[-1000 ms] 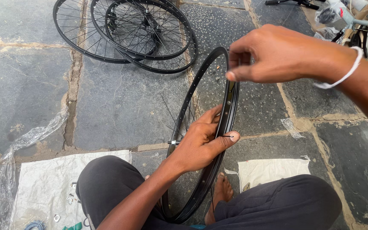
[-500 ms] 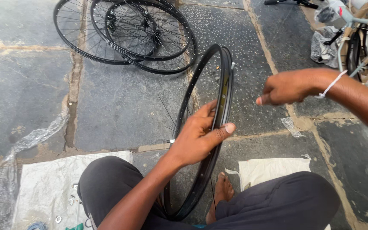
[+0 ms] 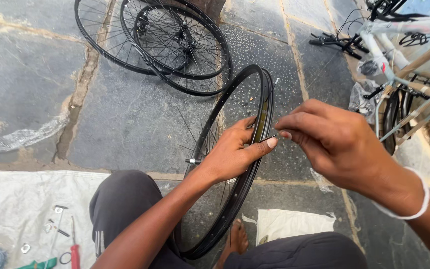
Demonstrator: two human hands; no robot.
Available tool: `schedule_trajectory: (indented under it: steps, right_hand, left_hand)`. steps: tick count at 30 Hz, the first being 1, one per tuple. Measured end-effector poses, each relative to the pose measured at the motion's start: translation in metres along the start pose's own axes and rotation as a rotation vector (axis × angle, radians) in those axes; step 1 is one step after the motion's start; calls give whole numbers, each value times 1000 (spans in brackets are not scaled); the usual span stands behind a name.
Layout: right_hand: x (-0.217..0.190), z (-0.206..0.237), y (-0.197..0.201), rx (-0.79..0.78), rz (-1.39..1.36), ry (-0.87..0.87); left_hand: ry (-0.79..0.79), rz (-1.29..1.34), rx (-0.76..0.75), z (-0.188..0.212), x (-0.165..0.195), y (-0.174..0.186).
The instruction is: The person builds a bicycle wheel by inserting spokes into a hub and then threading them through a rim one by one.
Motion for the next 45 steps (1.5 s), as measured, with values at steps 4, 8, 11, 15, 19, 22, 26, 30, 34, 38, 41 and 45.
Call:
schedule_trajectory:
  steps: [4,8,11,15,19,22,26,30,34,38,41,45]
  right_hand:
    - [-9,5,9,111,32,85]
    - [-15,4,8,100,77,203]
    - [-17,1,4,29,110,224]
    - [-19,-1,4,-51,163,275]
    - [-18,0,4,-124,220,270]
    - [-11,0,-1,-254,354,201]
    - [8,2,-12,-676,730,-23]
    - [4,-3,-11,-552,692,78]
    - [-9,-7,-4,-375,608,173]
    - [-22,-10,5,-192,389,297]
    - [-18,-11,-1,-388,525,171]
    - [-19,-11,1,-330,457,130]
  left_hand:
    - [68,-83,-9,-4,-4,-3]
    - [114,-100,-34,-5,-5,-6]
    - [105,-61,-19,-4,-3,-8]
    - [79,-48,-7,-3,-2,-8]
    - [65,-51,-14,-3,-2,-8]
    - [72,-58,-28,-3,-4,-10]
    - [91,-85,-59,-2,-6,-13]
    - [28,-50,-24,-1,-4,-13]
    - [56,-56,-47,-1,-5,-14]
    - [53,-49,-38,0,-5,-14]
    - [70,-57,-40,1,-5,-15]
    - [27,-54,-24,1,-1,-15]
Point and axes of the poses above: each hand's wrist, its own z-axis away from the middle knuckle, its own y-axis out of the back of the hand, x = y × z, the point moved 3 cm from there along -z, towards the middle knuckle, and after that the axes turned 6 degrees about x, right-handed, at the moved point
